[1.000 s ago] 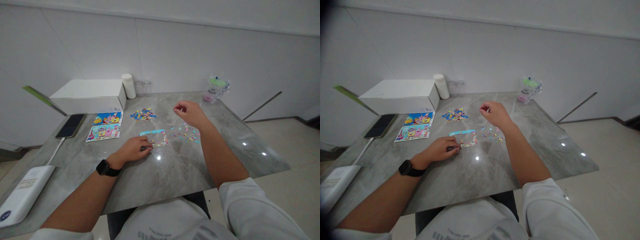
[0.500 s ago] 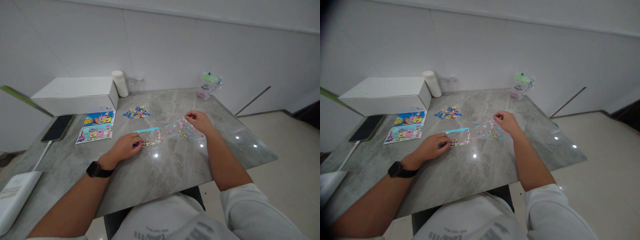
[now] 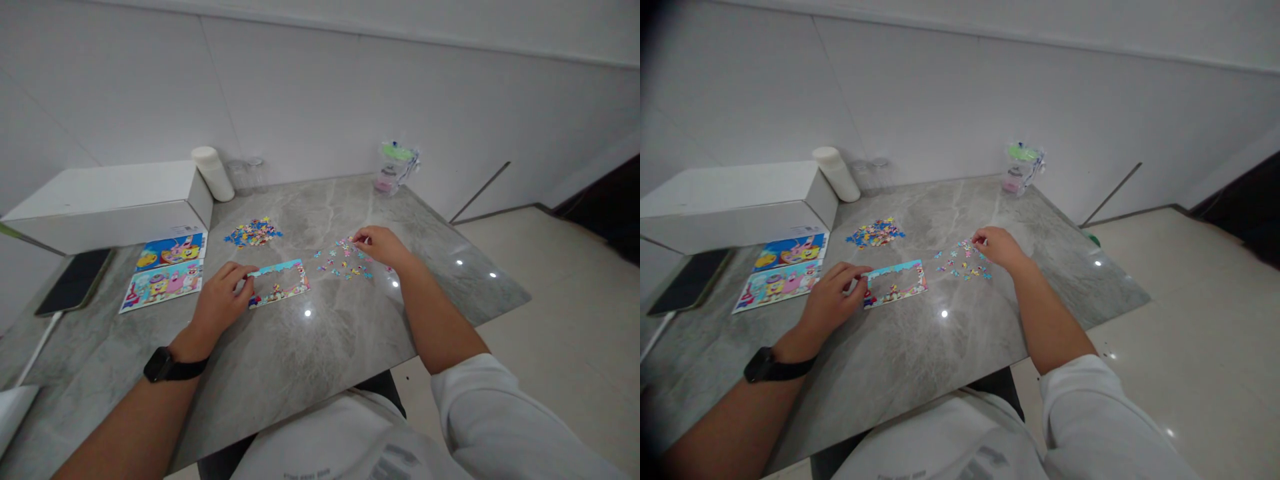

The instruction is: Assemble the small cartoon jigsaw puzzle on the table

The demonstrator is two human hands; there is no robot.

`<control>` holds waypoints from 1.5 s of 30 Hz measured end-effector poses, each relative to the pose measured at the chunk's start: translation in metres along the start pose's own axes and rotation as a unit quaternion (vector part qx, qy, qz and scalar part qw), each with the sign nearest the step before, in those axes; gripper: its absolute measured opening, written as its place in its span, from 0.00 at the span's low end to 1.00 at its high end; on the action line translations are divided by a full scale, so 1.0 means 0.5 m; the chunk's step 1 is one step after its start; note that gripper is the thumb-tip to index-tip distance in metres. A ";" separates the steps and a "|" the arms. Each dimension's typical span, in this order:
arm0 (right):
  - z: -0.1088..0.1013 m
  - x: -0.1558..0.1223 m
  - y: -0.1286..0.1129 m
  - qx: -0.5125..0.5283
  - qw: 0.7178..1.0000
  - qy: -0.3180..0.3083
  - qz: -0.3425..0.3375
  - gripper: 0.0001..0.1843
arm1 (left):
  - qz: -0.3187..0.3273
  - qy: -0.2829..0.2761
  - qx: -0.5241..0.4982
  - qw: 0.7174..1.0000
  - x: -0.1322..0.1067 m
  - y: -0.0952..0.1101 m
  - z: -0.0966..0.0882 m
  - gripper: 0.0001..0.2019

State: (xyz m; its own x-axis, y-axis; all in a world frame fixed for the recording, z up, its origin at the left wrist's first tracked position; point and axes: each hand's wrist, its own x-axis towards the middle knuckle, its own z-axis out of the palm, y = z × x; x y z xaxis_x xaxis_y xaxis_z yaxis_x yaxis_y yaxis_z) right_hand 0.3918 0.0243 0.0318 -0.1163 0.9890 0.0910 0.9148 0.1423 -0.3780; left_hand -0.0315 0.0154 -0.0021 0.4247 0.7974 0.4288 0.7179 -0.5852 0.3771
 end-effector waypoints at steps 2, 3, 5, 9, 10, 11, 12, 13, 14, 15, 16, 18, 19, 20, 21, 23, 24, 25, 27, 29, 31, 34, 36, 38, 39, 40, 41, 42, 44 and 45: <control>0.007 -0.001 -0.012 -0.004 0.999 -0.030 -0.025 0.10 | -0.008 0.010 0.000 1.000 0.001 0.003 -0.002 0.14; 0.011 -0.002 -0.017 -0.011 0.998 -0.042 -0.035 0.10 | -0.010 0.012 -0.001 1.000 0.001 0.005 -0.003 0.15; 0.016 -0.002 -0.022 -0.029 0.997 -0.062 -0.042 0.10 | -0.013 0.013 -0.005 1.000 0.001 0.007 -0.005 0.15; 0.018 -0.001 -0.012 -0.042 0.993 -0.105 -0.028 0.12 | -0.010 0.014 -0.012 1.000 0.001 0.007 -0.005 0.15; 0.018 -0.001 -0.008 -0.043 0.992 -0.114 -0.026 0.12 | -0.009 0.013 -0.012 1.000 0.000 0.006 -0.005 0.16; 0.017 -0.002 -0.005 -0.045 0.991 -0.123 -0.023 0.12 | -0.008 0.012 -0.013 1.000 0.000 0.006 -0.005 0.16; 0.016 -0.003 -0.003 -0.047 0.990 -0.133 -0.022 0.12 | -0.009 0.010 -0.014 1.000 0.000 0.005 -0.005 0.16; 0.016 -0.005 -0.003 -0.049 0.988 -0.144 -0.021 0.11 | -0.012 0.009 -0.015 1.000 0.000 0.005 -0.005 0.16; 0.015 -0.007 -0.004 -0.052 0.986 -0.155 -0.021 0.11 | -0.015 0.008 -0.015 1.000 0.000 0.005 -0.005 0.16; 0.015 -0.010 -0.006 -0.052 0.984 -0.167 -0.023 0.11 | -0.016 0.006 -0.014 1.000 0.000 0.004 -0.005 0.16; 0.015 -0.012 -0.008 -0.050 0.983 -0.177 -0.023 0.12 | -0.017 0.006 -0.013 1.000 0.000 0.004 -0.005 0.16; 0.014 -0.015 -0.012 -0.049 0.980 -0.189 -0.020 0.14 | -0.016 0.005 -0.010 1.000 0.001 0.003 -0.005 0.16; 0.013 -0.017 -0.012 -0.051 0.980 -0.190 -0.017 0.16 | -0.015 0.003 -0.009 1.000 0.001 0.003 -0.005 0.16; 0.011 -0.017 -0.012 -0.055 0.981 -0.188 -0.013 0.17 | -0.014 0.003 -0.009 1.000 0.001 0.003 -0.005 0.16; 0.009 -0.017 -0.009 -0.062 0.981 -0.185 -0.009 0.18 | -0.014 0.003 -0.010 1.000 0.000 0.002 -0.005 0.16; 0.005 -0.016 -0.002 -0.076 0.981 -0.178 -0.003 0.18 | -0.014 0.003 -0.013 1.000 0.000 0.002 -0.005 0.16; 0.003 -0.016 0.003 -0.081 0.981 -0.174 0.000 0.19 | -0.015 0.003 -0.013 1.000 0.000 0.003 -0.006 0.16; 0.001 -0.015 0.008 -0.086 0.982 -0.170 0.003 0.18 | -0.014 0.002 -0.013 1.000 0.000 0.003 -0.006 0.16; 0.000 -0.014 0.016 -0.088 0.983 -0.162 0.006 0.17 | -0.011 0.001 -0.012 1.000 0.000 0.004 -0.007 0.16; 0.003 -0.014 0.018 -0.077 0.983 -0.166 0.002 0.16 | -0.008 0.001 -0.012 1.000 0.001 0.005 -0.008 0.16; 0.010 -0.016 0.014 -0.059 0.982 -0.181 -0.003 0.13 | -0.007 -0.001 -0.013 1.000 0.001 0.006 -0.008 0.16; 0.022 -0.019 0.001 -0.049 0.978 -0.201 -0.002 0.08 | 0.001 -0.004 -0.015 1.000 0.001 0.004 -0.006 0.15; 0.030 -0.019 -0.008 -0.054 0.976 -0.211 -0.008 0.06 | 0.010 -0.006 -0.015 1.000 0.000 0.001 -0.004 0.14; 0.035 -0.017 -0.014 -0.056 0.974 -0.218 -0.028 0.07 | 0.015 -0.008 -0.015 1.000 0.000 -0.002 -0.001 0.14; 0.037 -0.016 -0.016 -0.054 0.973 -0.222 -0.042 0.09 | 0.016 -0.009 -0.016 1.000 -0.001 -0.004 0.000 0.14; 0.037 -0.014 -0.018 -0.051 0.971 -0.226 -0.056 0.11 | 0.017 -0.011 -0.018 1.000 -0.001 -0.005 0.001 0.14; 0.037 -0.013 -0.019 -0.047 0.970 -0.228 -0.068 0.13 | 0.019 -0.013 -0.021 1.000 -0.001 -0.006 0.001 0.14; 0.036 -0.011 -0.020 -0.045 0.970 -0.226 -0.077 0.15 | 0.020 -0.015 -0.025 0.999 -0.001 -0.007 0.002 0.14; 0.030 -0.008 -0.020 -0.043 0.975 -0.201 -0.081 0.17 | 0.021 -0.019 -0.033 0.999 -0.002 -0.009 0.003 0.15; 0.027 -0.007 -0.019 -0.046 0.980 -0.178 -0.076 0.18 | 0.020 -0.019 -0.036 0.999 -0.002 -0.009 0.003 0.15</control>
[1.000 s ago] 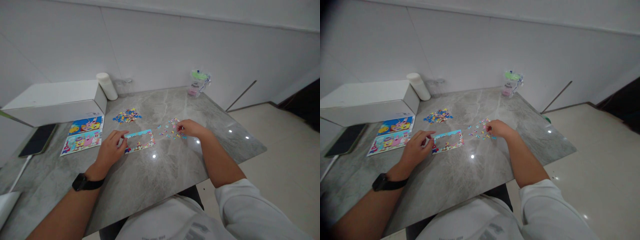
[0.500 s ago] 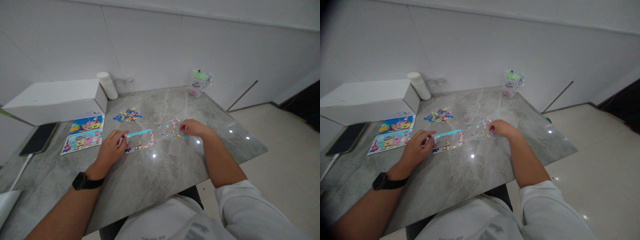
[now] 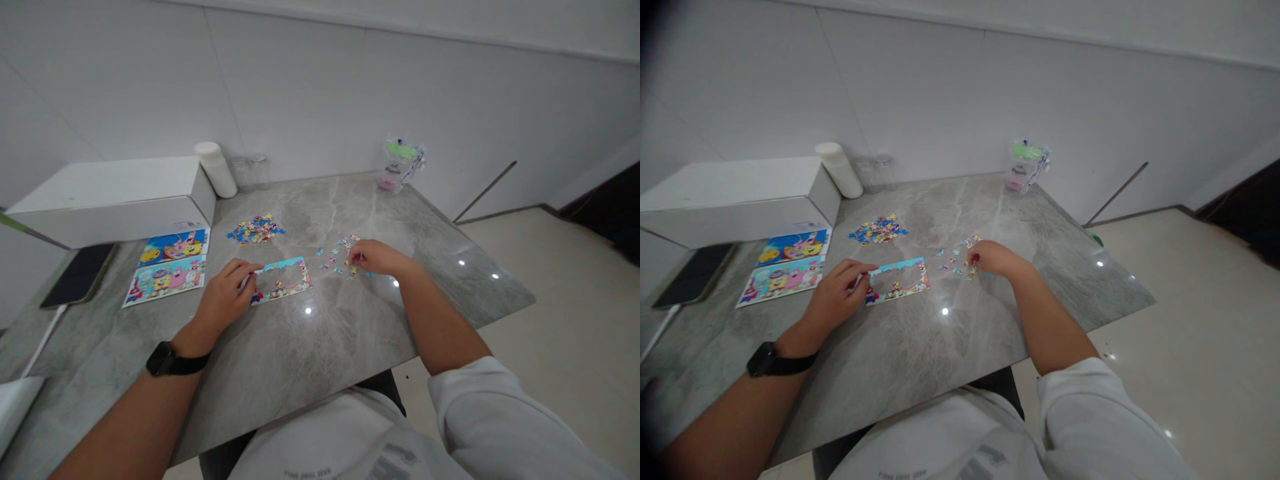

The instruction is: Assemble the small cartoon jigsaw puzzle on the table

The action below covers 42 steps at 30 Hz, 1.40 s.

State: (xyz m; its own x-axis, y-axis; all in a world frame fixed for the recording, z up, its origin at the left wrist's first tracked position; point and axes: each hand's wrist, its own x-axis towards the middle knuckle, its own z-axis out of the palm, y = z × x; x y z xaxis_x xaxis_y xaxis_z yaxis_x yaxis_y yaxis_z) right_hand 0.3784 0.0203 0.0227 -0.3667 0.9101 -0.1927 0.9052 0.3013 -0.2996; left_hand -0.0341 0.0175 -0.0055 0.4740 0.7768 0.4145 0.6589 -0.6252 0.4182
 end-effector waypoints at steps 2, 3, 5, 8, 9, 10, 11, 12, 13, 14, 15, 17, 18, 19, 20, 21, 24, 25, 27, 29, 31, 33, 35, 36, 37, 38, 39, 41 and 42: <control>-0.006 -0.001 0.004 -0.010 0.999 0.043 0.023 0.19 | -0.001 0.003 -0.003 1.000 0.000 0.000 0.000 0.15; -0.008 -0.002 0.006 -0.016 0.998 0.052 0.036 0.18 | -0.002 0.004 -0.004 1.000 -0.001 0.001 0.000 0.15; -0.008 -0.002 0.011 -0.026 0.997 0.040 0.054 0.15 | -0.003 0.007 -0.003 1.000 -0.001 0.001 -0.001 0.16; 0.000 -0.001 0.014 -0.026 0.997 -0.004 0.066 0.07 | -0.008 0.007 0.002 1.000 0.000 0.002 -0.002 0.16; 0.004 0.000 0.014 -0.023 0.997 -0.014 0.067 0.07 | -0.011 0.007 0.004 1.000 0.000 0.002 -0.002 0.16; 0.007 0.001 0.014 -0.021 0.997 -0.022 0.066 0.08 | -0.013 0.008 0.005 1.000 0.000 0.001 -0.002 0.16; 0.010 0.002 0.013 -0.020 0.997 -0.029 0.064 0.08 | -0.015 0.008 0.005 1.000 0.001 0.001 -0.002 0.16; 0.012 0.002 0.012 -0.022 0.997 -0.035 0.060 0.09 | -0.016 0.009 0.004 1.000 0.001 0.001 -0.001 0.16; 0.014 0.003 0.010 -0.025 0.997 -0.041 0.056 0.09 | -0.016 0.009 0.004 1.000 0.001 0.000 -0.001 0.16; 0.014 0.004 0.009 -0.029 0.997 -0.047 0.053 0.09 | -0.015 0.010 0.004 1.000 0.001 0.000 0.000 0.16; 0.014 0.004 0.007 -0.031 0.997 -0.051 0.053 0.09 | -0.014 0.010 0.004 1.000 0.001 0.001 0.000 0.16; 0.012 0.004 0.004 -0.035 0.996 -0.054 0.061 0.08 | -0.011 0.010 0.006 1.000 0.001 0.002 0.000 0.15; 0.010 0.003 0.002 -0.038 0.996 -0.053 0.068 0.08 | -0.010 0.010 0.006 1.000 0.001 0.003 0.000 0.15; 0.009 0.002 0.001 -0.043 0.995 -0.049 0.077 0.07 | -0.009 0.011 0.005 1.000 0.001 0.003 0.001 0.15; 0.007 0.001 0.000 -0.049 0.994 -0.046 0.088 0.07 | -0.008 0.010 0.005 1.000 0.001 0.004 0.001 0.14; 0.005 0.000 -0.002 -0.056 0.993 -0.046 0.097 0.08 | -0.007 0.010 0.004 1.000 0.001 0.004 0.001 0.14; 0.000 -0.002 -0.003 -0.070 0.990 -0.049 0.112 0.12 | -0.005 0.012 0.004 1.000 0.001 0.002 0.001 0.14; -0.001 -0.003 -0.003 -0.068 0.990 -0.048 0.112 0.12 | -0.003 0.013 0.005 1.000 0.001 0.001 0.001 0.14; -0.002 -0.003 -0.001 -0.049 0.993 -0.044 0.101 0.09 | -0.002 0.013 0.006 1.000 0.000 -0.001 0.001 0.14; 0.000 -0.001 0.000 -0.031 0.995 -0.048 0.084 0.07 | -0.003 0.012 0.005 1.000 0.000 -0.001 0.001 0.14; 0.005 0.002 0.001 -0.036 0.995 -0.056 0.080 0.06 | -0.004 0.011 0.005 1.000 0.000 -0.001 0.001 0.14; 0.010 0.005 -0.001 -0.057 0.993 -0.057 0.090 0.08 | -0.004 0.009 0.004 1.000 0.001 -0.001 0.002 0.14; 0.014 0.008 -0.005 -0.072 0.991 -0.057 0.098 0.12 | -0.006 0.009 0.003 1.000 0.001 0.000 0.001 0.14; 0.014 0.008 -0.006 -0.075 0.991 -0.057 0.099 0.13 | -0.007 0.009 0.002 1.000 0.001 0.000 0.001 0.14; 0.013 0.008 -0.007 -0.076 0.991 -0.053 0.101 0.14 | -0.009 0.010 0.002 1.000 0.002 0.000 0.001 0.14; 0.011 0.008 -0.007 -0.077 0.990 -0.045 0.105 0.14 | -0.010 0.010 0.002 1.000 0.002 0.000 0.001 0.14; 0.007 0.006 -0.005 -0.076 0.991 -0.031 0.109 0.14 | -0.011 0.010 0.003 1.000 0.002 0.000 0.000 0.14; -0.005 0.001 0.004 -0.066 0.989 0.012 0.128 0.14 | -0.013 0.007 0.003 1.000 0.001 0.001 -0.001 0.14; -0.013 -0.002 0.011 -0.059 0.987 0.038 0.141 0.14 | -0.014 0.006 0.004 1.000 0.001 0.001 -0.001 0.14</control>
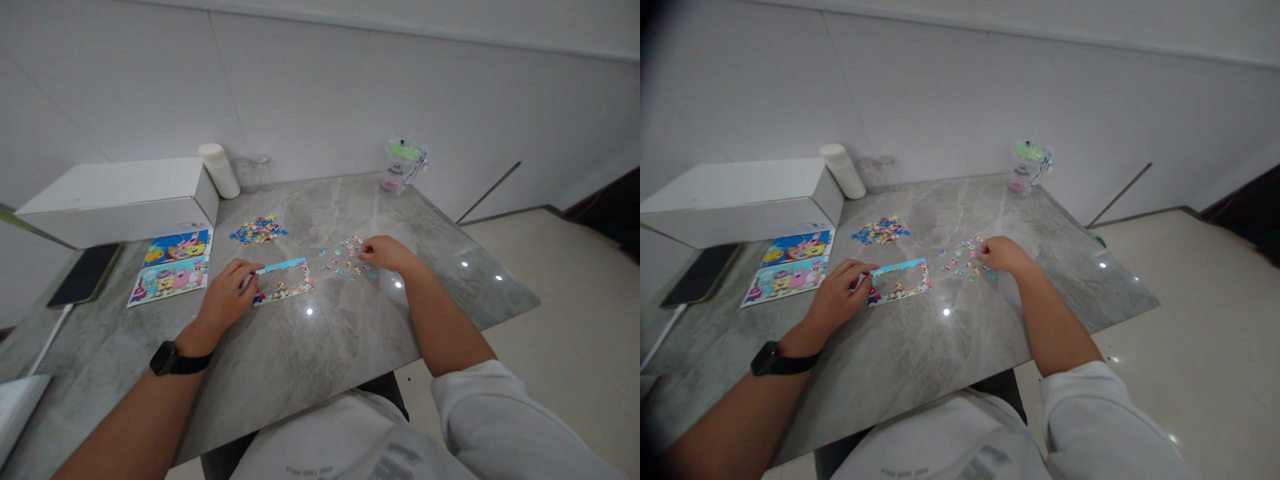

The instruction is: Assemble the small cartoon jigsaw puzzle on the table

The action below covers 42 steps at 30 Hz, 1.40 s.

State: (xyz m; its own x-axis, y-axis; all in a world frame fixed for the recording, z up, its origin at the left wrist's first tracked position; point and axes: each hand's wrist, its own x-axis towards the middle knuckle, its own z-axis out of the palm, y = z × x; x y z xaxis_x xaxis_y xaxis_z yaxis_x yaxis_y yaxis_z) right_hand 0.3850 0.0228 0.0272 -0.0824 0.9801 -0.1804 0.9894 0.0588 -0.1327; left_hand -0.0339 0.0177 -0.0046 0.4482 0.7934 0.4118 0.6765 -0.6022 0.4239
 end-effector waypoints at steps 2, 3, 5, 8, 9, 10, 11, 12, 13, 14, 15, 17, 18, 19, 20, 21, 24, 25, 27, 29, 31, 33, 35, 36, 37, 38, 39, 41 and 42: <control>-0.013 -0.002 0.022 0.019 0.998 0.049 0.035 0.15 | 0.000 -0.002 0.001 1.000 0.000 0.001 -0.001 0.15; -0.019 -0.003 0.035 0.026 0.996 0.071 0.052 0.15 | 0.001 -0.002 0.003 1.000 0.000 0.001 -0.002 0.15; -0.028 -0.005 0.061 0.032 0.990 0.105 0.082 0.16 | 0.002 -0.003 0.005 1.000 0.001 0.003 -0.002 0.15; -0.033 -0.007 0.096 0.037 0.986 0.114 0.119 0.15 | -0.004 -0.004 0.004 1.000 0.002 0.004 -0.003 0.15; -0.033 -0.008 0.105 0.039 0.985 0.105 0.128 0.14 | -0.006 -0.004 0.003 1.000 0.002 0.005 -0.003 0.15; -0.032 -0.008 0.113 0.040 0.986 0.092 0.136 0.13 | -0.007 -0.004 0.002 1.000 0.003 0.004 -0.002 0.15; -0.031 -0.009 0.120 0.041 0.986 0.076 0.141 0.11 | -0.008 -0.004 0.002 1.000 0.003 0.004 -0.002 0.15; -0.029 -0.009 0.125 0.041 0.987 0.059 0.145 0.09 | -0.007 -0.004 0.002 1.000 0.003 0.003 -0.002 0.15; -0.027 -0.010 0.130 0.041 0.987 0.041 0.148 0.07 | -0.006 -0.004 0.003 1.000 0.002 0.003 -0.002 0.15; -0.026 -0.010 0.132 0.040 0.988 0.025 0.149 0.07 | -0.004 -0.005 0.004 1.000 0.002 0.002 -0.002 0.15; -0.025 -0.010 0.134 0.039 0.988 0.011 0.149 0.07 | -0.003 -0.005 0.005 1.000 0.002 0.001 -0.002 0.15; -0.023 -0.010 0.134 0.037 0.990 -0.011 0.139 0.10 | -0.003 -0.007 0.007 1.000 0.002 0.000 -0.002 0.15; -0.022 -0.010 0.133 0.037 0.990 -0.020 0.131 0.11 | -0.004 -0.007 0.008 1.000 0.002 -0.001 -0.002 0.15; -0.022 -0.010 0.131 0.036 0.992 -0.027 0.122 0.13 | -0.005 -0.008 0.009 1.000 0.002 -0.001 -0.002 0.15; -0.022 -0.010 0.129 0.034 0.992 -0.033 0.113 0.14 | -0.004 -0.008 0.010 1.000 0.002 0.000 -0.002 0.15; -0.021 -0.010 0.126 0.032 0.993 -0.041 0.105 0.15 | -0.003 -0.007 0.011 1.000 0.002 0.000 -0.002 0.15; -0.020 -0.011 0.118 0.028 0.993 -0.066 0.091 0.14 | -0.001 -0.005 0.011 1.000 0.002 0.002 -0.003 0.15; -0.019 -0.011 0.115 0.028 0.993 -0.074 0.090 0.13 | -0.003 -0.007 0.010 1.000 0.002 0.003 -0.003 0.15; -0.017 -0.011 0.110 0.027 0.992 -0.083 0.095 0.12 | -0.006 -0.009 0.008 1.000 0.003 0.005 -0.004 0.15; -0.014 -0.009 0.105 0.021 0.991 -0.087 0.103 0.10 | -0.008 -0.010 0.007 1.000 0.003 0.007 -0.005 0.15; -0.010 -0.006 0.101 0.010 0.990 -0.091 0.107 0.08 | -0.011 -0.012 0.007 1.000 0.002 0.007 -0.005 0.15; -0.006 -0.002 0.098 -0.006 0.991 -0.089 0.104 0.08 | -0.012 -0.013 0.007 1.000 0.002 0.007 -0.004 0.15; -0.002 0.003 0.096 -0.014 0.992 -0.078 0.096 0.08 | -0.011 -0.014 0.009 1.000 0.001 0.006 -0.003 0.15; -0.001 0.005 0.095 -0.013 0.993 -0.069 0.091 0.09 | -0.008 -0.013 0.011 1.000 0.001 0.005 -0.003 0.15; 0.000 0.006 0.094 -0.008 0.995 -0.058 0.085 0.09 | -0.005 -0.012 0.013 1.000 0.001 0.004 -0.002 0.15; 0.000 0.007 0.092 0.000 0.996 -0.047 0.079 0.09 | -0.003 -0.012 0.014 1.000 0.000 0.003 -0.001 0.15; 0.000 0.008 0.089 0.009 0.997 -0.035 0.073 0.09 | -0.001 -0.011 0.014 1.000 0.000 0.002 -0.001 0.15; 0.001 0.010 0.078 0.025 0.998 -0.011 0.056 0.09 | 0.001 -0.008 0.015 1.000 0.000 0.001 0.000 0.15; 0.002 0.012 0.070 0.031 0.998 0.001 0.046 0.10 | 0.001 -0.009 0.014 1.000 0.000 0.000 0.001 0.15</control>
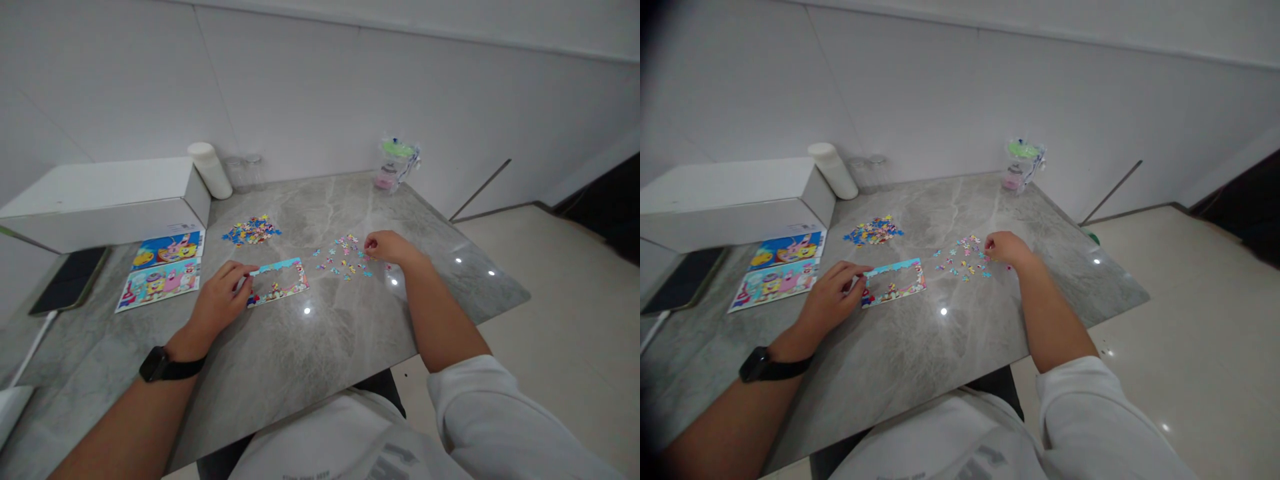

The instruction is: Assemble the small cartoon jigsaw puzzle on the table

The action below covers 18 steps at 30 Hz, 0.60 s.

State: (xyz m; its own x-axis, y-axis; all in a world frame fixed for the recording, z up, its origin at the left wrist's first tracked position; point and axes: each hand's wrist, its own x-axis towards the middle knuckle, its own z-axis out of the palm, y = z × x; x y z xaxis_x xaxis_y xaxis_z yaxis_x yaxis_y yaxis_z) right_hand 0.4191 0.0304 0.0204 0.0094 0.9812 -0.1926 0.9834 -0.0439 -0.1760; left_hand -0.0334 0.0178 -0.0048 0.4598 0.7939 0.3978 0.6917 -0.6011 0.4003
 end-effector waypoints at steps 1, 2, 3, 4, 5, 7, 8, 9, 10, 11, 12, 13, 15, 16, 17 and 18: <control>0.003 0.001 -0.009 0.005 1.000 0.011 -0.010 0.10 | -0.001 -0.001 -0.002 1.000 0.000 0.000 0.000 0.15; 0.007 0.003 -0.020 0.008 1.000 0.022 -0.018 0.11 | -0.001 -0.002 -0.004 1.000 0.000 0.000 0.000 0.15; 0.013 0.006 -0.030 0.010 0.999 0.033 -0.022 0.12 | -0.002 -0.003 -0.006 1.000 0.000 0.001 0.000 0.15; 0.019 0.010 -0.041 0.011 0.999 0.045 -0.023 0.12 | -0.003 -0.004 -0.009 1.000 0.000 0.001 0.000 0.15; 0.027 0.014 -0.052 0.011 0.998 0.057 -0.018 0.13 | -0.003 -0.004 -0.012 1.000 0.000 0.001 0.000 0.15; 0.043 0.023 -0.069 0.012 0.997 0.081 -0.005 0.14 | -0.004 -0.004 -0.016 1.000 0.000 0.001 0.000 0.15; 0.051 0.027 -0.076 0.013 0.996 0.091 0.000 0.15 | -0.004 -0.003 -0.017 1.000 -0.001 0.001 0.001 0.15; 0.057 0.031 -0.081 0.014 0.995 0.098 0.000 0.15 | -0.004 -0.002 -0.019 1.000 -0.001 0.001 0.001 0.15; 0.062 0.035 -0.084 0.014 0.995 0.101 -0.002 0.16 | -0.004 -0.002 -0.020 1.000 -0.001 0.001 0.001 0.15; 0.066 0.038 -0.085 0.014 0.995 0.100 -0.005 0.16 | -0.004 -0.001 -0.022 1.000 -0.001 0.001 0.001 0.15; 0.068 0.040 -0.085 0.015 0.995 0.098 -0.009 0.16 | -0.004 0.000 -0.023 1.000 -0.001 0.002 0.001 0.15; 0.068 0.042 -0.084 0.016 0.995 0.095 -0.013 0.16 | -0.004 0.001 -0.024 1.000 -0.001 0.002 0.001 0.15; 0.068 0.044 -0.079 0.019 0.996 0.087 -0.021 0.15 | -0.004 0.004 -0.026 1.000 -0.001 0.004 0.000 0.15; 0.067 0.045 -0.076 0.023 0.996 0.083 -0.024 0.14 | -0.004 0.006 -0.027 1.000 -0.001 0.004 0.000 0.15; 0.067 0.046 -0.072 0.028 0.996 0.080 -0.028 0.14 | -0.004 0.006 -0.028 1.000 -0.001 0.005 0.000 0.15; 0.068 0.047 -0.069 0.034 0.996 0.077 -0.029 0.13 | -0.003 0.006 -0.029 1.000 -0.001 0.005 0.001 0.15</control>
State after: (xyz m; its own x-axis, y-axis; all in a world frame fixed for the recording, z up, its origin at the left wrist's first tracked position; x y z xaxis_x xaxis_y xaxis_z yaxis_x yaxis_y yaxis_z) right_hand 0.3792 0.0484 -0.0107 -0.0151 0.9994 -0.0311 0.9687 0.0069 -0.2481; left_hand -0.0318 0.0157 -0.0043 0.4487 0.7969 0.4044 0.6604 -0.6006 0.4507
